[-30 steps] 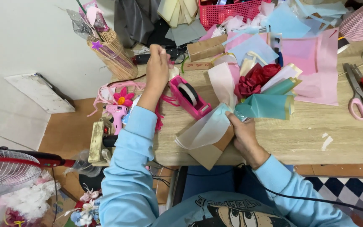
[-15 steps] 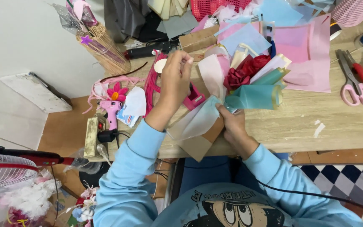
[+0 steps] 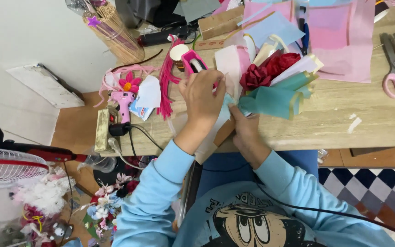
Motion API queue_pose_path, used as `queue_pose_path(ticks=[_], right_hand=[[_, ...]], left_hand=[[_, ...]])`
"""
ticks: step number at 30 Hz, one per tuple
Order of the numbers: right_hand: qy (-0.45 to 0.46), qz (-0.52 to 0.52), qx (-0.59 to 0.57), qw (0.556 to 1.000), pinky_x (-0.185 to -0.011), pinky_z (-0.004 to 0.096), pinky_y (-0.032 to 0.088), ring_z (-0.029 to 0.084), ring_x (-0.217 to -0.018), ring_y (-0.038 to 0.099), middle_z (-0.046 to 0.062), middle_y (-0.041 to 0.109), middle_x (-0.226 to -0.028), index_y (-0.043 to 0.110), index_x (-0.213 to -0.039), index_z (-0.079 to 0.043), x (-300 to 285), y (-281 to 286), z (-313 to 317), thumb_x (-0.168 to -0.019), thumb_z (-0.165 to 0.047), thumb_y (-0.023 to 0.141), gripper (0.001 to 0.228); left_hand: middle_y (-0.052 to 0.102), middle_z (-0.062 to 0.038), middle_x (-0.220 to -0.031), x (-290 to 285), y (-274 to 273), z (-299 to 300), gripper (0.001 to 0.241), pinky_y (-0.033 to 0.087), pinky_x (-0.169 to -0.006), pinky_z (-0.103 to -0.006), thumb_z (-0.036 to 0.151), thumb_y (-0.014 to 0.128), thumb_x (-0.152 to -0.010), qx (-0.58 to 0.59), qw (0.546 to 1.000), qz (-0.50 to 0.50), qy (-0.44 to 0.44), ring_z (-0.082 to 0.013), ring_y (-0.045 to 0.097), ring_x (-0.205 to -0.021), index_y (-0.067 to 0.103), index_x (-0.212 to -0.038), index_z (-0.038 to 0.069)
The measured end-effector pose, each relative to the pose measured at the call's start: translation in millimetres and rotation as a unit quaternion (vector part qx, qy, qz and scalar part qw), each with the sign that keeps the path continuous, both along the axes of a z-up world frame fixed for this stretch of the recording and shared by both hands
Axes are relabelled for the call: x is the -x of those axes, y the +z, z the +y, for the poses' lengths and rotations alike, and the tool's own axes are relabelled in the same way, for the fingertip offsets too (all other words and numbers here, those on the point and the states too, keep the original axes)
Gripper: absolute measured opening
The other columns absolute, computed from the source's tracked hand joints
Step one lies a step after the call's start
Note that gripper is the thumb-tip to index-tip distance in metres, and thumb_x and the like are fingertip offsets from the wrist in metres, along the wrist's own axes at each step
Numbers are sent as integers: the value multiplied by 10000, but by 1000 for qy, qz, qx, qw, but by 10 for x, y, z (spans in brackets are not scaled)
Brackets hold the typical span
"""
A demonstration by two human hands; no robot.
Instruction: The person wraps a bouquet of red roses with multiple layers of colored paper, including teal, white, and pink sheets. They use a tape dispenser to secure the paper layers around the bouquet base and adjust the arrangement on the table.
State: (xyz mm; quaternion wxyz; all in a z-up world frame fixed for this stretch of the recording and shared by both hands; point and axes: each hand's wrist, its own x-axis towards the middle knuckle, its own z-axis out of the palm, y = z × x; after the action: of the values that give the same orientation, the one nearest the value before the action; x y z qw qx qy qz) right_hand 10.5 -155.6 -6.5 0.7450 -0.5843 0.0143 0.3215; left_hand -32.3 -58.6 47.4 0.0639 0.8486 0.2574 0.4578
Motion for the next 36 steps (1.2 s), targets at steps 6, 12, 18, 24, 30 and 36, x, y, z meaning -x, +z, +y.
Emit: queue_pose_path(ticks=[6, 12, 18, 24, 30, 36], right_hand=[[-97, -38, -43, 994, -924, 430, 526, 226, -1096, 573, 138, 596, -1234, 554, -1330, 23, 45, -484, 229, -828, -120, 873, 611], [-143, -46, -103, 983, -836, 440, 582, 350, -1112, 667, 219, 594, -1224, 513, -1318, 22, 29, -862, 466, -805, -95, 879, 641], [-118, -86, -107, 983, -842, 374, 576, 232, -1076, 657, 147, 626, -1168, 560, -1246, -10, -162, -1014, 542, -838, -121, 866, 521], [-130, -92, 0, 987, -787, 373, 586, 217, -902, 731, 158, 724, -989, 666, -1086, 12, 49, -655, 249, -816, -143, 834, 353], [-163, -94, -67, 980, -831, 372, 551, 201, -948, 663, 178, 686, -1010, 671, -1127, 77, -327, -1408, 709, -789, -93, 816, 405], [-151, -74, -73, 983, -757, 370, 594, 206, -861, 708, 170, 716, -964, 712, -1071, 34, -175, -1049, 652, -771, -60, 828, 335]], left_hand=[[582, 71, -828, 118, -120, -160, 117, 322, -866, -374, 220, 719, -848, -39, 998, -13, 39, -168, 590, -817, 637, -894, 289], [558, 56, -804, 55, -432, -291, 58, 305, -961, -429, 225, 613, -870, -127, 987, 7, 100, -165, 560, -840, 596, -819, 248], [591, -7, -841, 58, -829, -431, 77, 301, -979, -476, 131, 647, -892, -170, 982, -14, 82, -205, 562, -863, 634, -818, 148], [632, 69, -903, 136, -1126, -345, 93, 224, -1064, -515, 231, 650, -947, -142, 988, -52, 38, -150, 601, -1001, 684, -861, 237], [709, 18, -931, 153, -1137, -346, 43, 166, -1205, -585, 214, 690, -962, -98, 989, -87, -75, -193, 684, -1114, 716, -941, 188], [754, -5, -962, 228, -1046, -373, 96, 0, -1210, -697, 266, 667, -989, -12, 992, -15, -128, -244, 678, -1196, 725, -972, 191]])
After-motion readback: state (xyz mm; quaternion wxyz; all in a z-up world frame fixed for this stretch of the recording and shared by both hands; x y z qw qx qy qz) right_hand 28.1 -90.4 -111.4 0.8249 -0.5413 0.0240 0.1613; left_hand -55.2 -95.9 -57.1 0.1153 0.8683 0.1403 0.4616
